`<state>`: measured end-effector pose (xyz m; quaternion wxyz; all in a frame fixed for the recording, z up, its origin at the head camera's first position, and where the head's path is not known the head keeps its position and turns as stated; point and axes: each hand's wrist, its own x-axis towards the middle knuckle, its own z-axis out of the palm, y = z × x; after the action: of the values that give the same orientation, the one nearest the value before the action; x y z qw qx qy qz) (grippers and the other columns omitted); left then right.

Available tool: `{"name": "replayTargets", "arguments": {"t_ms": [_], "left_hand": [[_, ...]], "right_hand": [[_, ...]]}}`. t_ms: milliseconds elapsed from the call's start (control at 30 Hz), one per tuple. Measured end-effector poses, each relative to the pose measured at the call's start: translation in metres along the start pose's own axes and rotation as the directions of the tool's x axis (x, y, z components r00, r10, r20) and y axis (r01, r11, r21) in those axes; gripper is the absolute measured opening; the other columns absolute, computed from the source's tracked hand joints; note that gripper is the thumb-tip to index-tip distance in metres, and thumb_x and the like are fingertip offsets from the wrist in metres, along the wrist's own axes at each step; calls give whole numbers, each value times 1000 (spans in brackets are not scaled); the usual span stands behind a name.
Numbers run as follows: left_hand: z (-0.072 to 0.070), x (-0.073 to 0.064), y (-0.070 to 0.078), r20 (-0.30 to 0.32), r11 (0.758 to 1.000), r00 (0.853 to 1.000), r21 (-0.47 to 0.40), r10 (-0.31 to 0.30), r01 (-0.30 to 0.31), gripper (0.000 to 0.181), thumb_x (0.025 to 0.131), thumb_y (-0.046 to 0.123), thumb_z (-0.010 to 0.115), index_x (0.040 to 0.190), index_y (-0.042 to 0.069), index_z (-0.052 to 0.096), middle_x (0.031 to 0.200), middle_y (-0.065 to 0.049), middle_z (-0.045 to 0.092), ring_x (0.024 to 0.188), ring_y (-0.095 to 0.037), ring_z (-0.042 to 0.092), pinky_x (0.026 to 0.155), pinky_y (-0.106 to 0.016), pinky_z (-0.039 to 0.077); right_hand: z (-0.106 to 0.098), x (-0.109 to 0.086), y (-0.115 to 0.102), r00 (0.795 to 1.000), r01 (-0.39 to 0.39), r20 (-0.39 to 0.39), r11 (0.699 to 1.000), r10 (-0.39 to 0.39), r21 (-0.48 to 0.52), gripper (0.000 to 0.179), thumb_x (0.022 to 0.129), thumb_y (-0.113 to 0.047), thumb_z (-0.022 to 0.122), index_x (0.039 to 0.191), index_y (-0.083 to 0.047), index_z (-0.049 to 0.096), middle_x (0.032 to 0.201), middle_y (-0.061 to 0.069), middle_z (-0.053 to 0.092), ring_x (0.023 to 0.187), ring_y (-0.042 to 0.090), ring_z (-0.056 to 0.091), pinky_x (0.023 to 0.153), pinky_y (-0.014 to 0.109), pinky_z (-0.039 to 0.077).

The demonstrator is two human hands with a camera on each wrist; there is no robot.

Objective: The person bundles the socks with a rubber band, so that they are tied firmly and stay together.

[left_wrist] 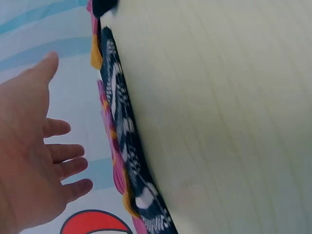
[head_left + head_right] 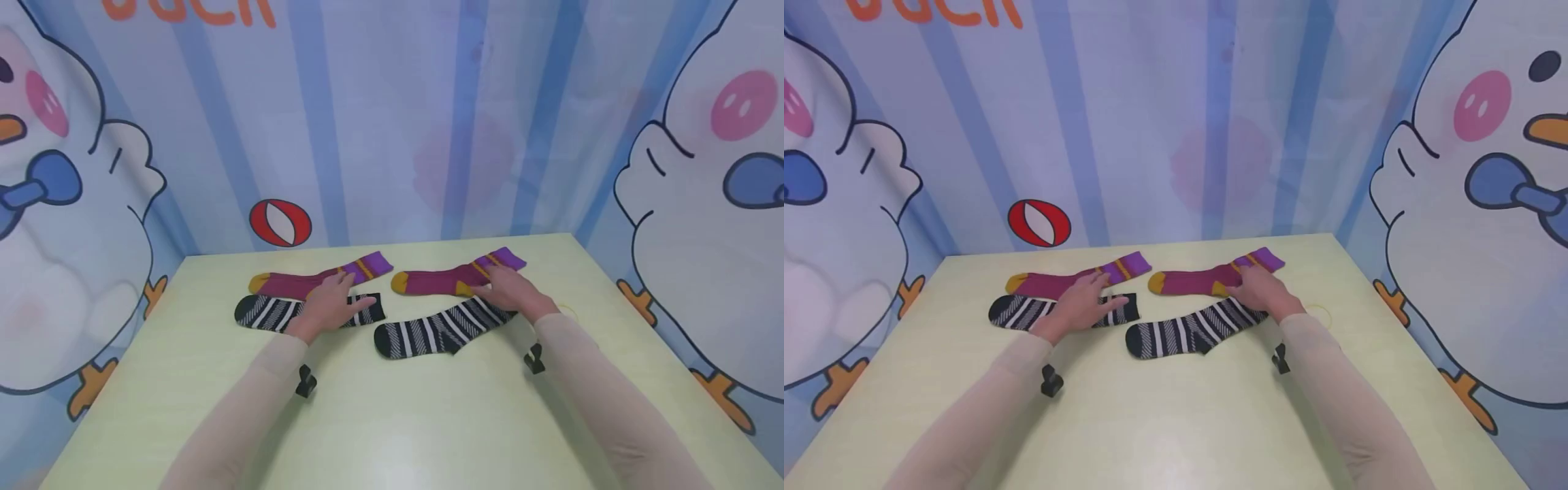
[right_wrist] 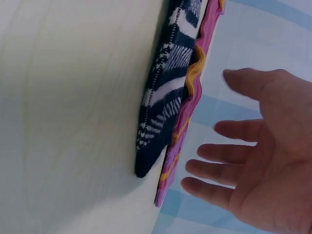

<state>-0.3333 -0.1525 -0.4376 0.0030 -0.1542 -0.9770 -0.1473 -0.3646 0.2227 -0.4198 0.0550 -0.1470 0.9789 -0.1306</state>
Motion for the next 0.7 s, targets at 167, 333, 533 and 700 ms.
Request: {"name": "replayTargets", "arguments": {"t_ms": [167,333,533,700], "left_hand": [[0,-3,11,-51,999,998,1,38,-38,73,99,53,54,148,0,43,150,-25,41,138,-43,37,107,-57,38],[4,-3,20,4,999,999,-40,34,-34,66,99,48,57,145,1,49,144,-22,49,135,-39,43,107,-52,40],[13,-4,20,66,994,996,-91,68,-62,50,100,41,60,132,3,61,123,-14,66,113,-28,62,95,-43,50],[15,-4,25,60,990,994,-110,95,-88,40,99,37,62,125,6,66,107,-8,70,91,-19,64,85,-37,53]], "right_hand": [[0,1,2,999,-10,46,1000,10,-16,54,101,-29,54,136,13,50,128,32,58,118,46,56,102,56,42],[3,0,6,996,-55,67,998,54,7,45,99,-25,56,128,10,54,114,25,63,101,37,60,94,53,47],[6,-1,5,993,-90,82,995,86,43,39,98,-20,60,124,9,57,104,20,63,84,28,56,80,45,48],[7,-1,7,993,-99,68,994,96,40,42,96,-17,62,124,12,55,106,25,64,82,29,59,81,46,52]]}}
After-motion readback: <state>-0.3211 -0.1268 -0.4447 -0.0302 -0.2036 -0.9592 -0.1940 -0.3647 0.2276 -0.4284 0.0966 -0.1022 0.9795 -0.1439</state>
